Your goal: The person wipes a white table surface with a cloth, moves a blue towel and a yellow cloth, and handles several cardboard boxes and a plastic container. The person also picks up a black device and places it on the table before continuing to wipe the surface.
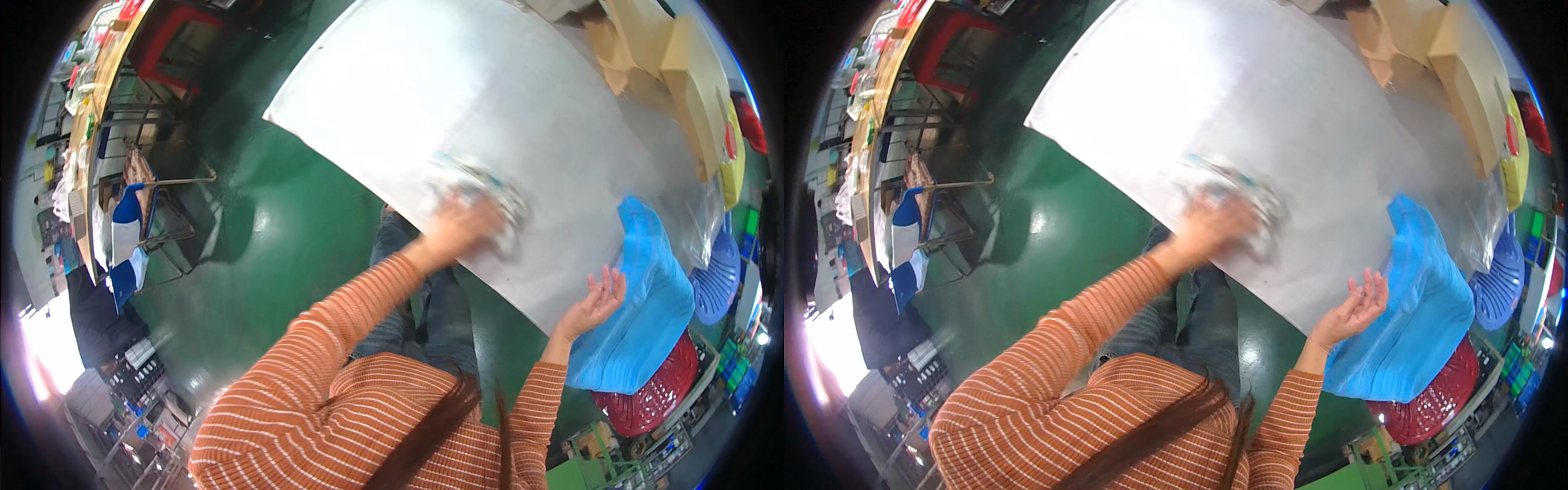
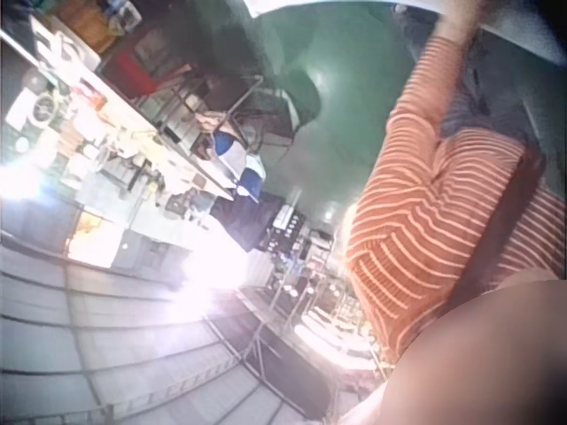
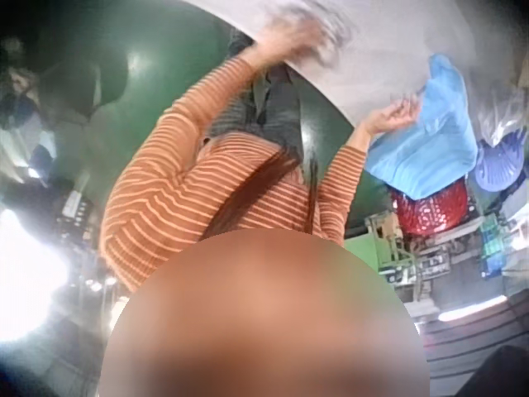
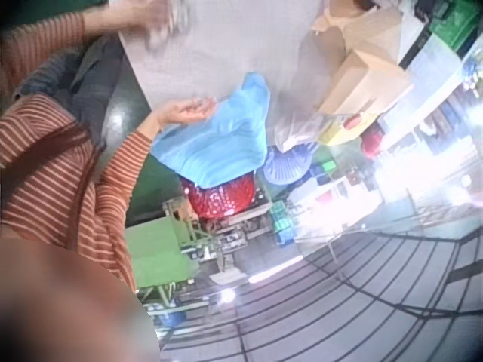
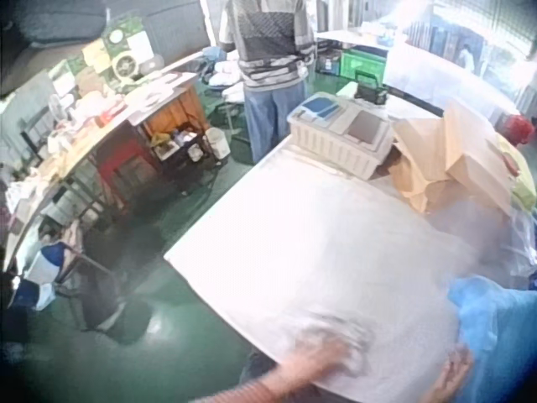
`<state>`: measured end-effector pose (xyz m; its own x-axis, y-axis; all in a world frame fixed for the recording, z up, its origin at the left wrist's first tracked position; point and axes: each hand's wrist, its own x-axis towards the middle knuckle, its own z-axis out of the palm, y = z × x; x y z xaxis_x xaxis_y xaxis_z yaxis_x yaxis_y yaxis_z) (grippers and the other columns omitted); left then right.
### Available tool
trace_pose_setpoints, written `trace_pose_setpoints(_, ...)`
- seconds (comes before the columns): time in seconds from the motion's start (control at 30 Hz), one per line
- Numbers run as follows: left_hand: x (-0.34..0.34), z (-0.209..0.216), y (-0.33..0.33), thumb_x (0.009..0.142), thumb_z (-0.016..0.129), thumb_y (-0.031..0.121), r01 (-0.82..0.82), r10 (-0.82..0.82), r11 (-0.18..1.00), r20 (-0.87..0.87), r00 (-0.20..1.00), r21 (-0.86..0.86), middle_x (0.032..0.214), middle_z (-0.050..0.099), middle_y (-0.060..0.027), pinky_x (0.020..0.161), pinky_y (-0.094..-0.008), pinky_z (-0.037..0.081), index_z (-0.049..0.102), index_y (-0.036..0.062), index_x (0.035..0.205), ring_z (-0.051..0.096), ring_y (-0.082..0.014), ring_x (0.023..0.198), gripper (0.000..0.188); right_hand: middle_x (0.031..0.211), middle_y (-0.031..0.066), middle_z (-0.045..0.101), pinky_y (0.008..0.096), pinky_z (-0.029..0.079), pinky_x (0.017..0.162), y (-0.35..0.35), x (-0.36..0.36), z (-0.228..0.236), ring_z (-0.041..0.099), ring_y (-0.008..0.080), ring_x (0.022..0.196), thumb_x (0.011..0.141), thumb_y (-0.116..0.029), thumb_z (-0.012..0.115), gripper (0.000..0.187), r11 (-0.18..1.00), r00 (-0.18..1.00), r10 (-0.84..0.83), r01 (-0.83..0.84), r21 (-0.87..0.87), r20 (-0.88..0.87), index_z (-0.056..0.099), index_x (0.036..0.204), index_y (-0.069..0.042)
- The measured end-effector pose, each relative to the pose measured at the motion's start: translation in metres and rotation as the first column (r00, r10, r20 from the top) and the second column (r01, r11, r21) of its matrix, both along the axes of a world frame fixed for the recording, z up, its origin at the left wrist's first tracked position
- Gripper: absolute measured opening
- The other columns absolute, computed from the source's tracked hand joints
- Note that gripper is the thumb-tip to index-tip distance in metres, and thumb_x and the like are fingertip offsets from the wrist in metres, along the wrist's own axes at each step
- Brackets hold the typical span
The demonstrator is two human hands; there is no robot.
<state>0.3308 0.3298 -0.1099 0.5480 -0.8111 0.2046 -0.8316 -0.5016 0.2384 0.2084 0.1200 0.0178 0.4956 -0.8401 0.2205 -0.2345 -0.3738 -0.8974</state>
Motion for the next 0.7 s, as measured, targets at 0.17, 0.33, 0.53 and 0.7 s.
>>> trace_pose_setpoints(0.17, 0.182, 0.029, 0.162, 0.077, 0.067, 0.032, -0.554, 0.555, 0.831, 0.019, 0.831, -0.039, 0.135, 0.047, 0.0014, 0.106, -0.0596, 0.014, 0.054, 0.0299, 0.123, 0.036, -0.0218, 0.131, 0.047, 0.124, 0.0130, 0.046, 0.0323, 0.051, 0.077, 0.062, 0.034, -0.022, 0.054, 0.0244, 0.106, 0.089, 0.002, 0.041, 0.034, 0.978, 0.986, 0.155, -0.146, 0.148, -0.054, 0.042, 0.122, -0.001)
trace_pose_setpoints(0.33, 0.244, 0.025, 0.186, 0.085, 0.055, 0.038, -0.748, 0.756, 0.654, 0.069, 0.651, -0.113, 0.135, 0.047, -0.0015, 0.107, -0.0557, 0.014, 0.052, 0.0256, 0.127, 0.034, -0.0238, 0.131, 0.044, 0.120, 0.0122, 0.048, 0.0313, 0.052, 0.075, 0.089, 0.039, -0.013, 0.055, 0.0237, 0.105, 0.088, 0.004, 0.042, 0.034, 0.968, 0.965, 0.246, -0.242, 0.061, -0.093, 0.043, 0.122, 0.000)
trace_pose_setpoints(0.53, 0.103, 0.038, 0.082, 0.077, 0.066, 0.030, -0.230, 0.232, 0.973, -0.112, 0.966, 0.033, 0.138, 0.043, 0.0009, 0.108, -0.0544, 0.008, 0.051, 0.0280, 0.128, 0.032, -0.0205, 0.133, 0.053, 0.118, 0.0121, 0.050, 0.0307, 0.052, 0.075, 0.054, -0.006, 0.022, 0.056, 0.0226, 0.104, 0.089, 0.003, 0.042, 0.031, 0.991, 0.991, -0.127, 0.128, 0.038, -0.034, 0.043, 0.120, 0.001)
trace_pose_setpoints(0.7, -0.021, 0.042, -0.044, 0.081, 0.060, 0.036, 0.398, -0.367, 0.915, -0.275, 0.889, 0.063, 0.146, 0.030, 0.0007, 0.109, -0.0567, 0.007, 0.041, 0.0250, 0.135, 0.019, -0.0224, 0.138, 0.057, 0.119, 0.0118, 0.051, 0.0282, 0.052, 0.073, 0.025, -0.092, 0.061, 0.056, 0.0206, 0.103, 0.091, 0.002, 0.041, 0.030, 0.891, 0.893, -0.450, 0.451, -0.056, 0.016, 0.043, 0.121, 0.000)
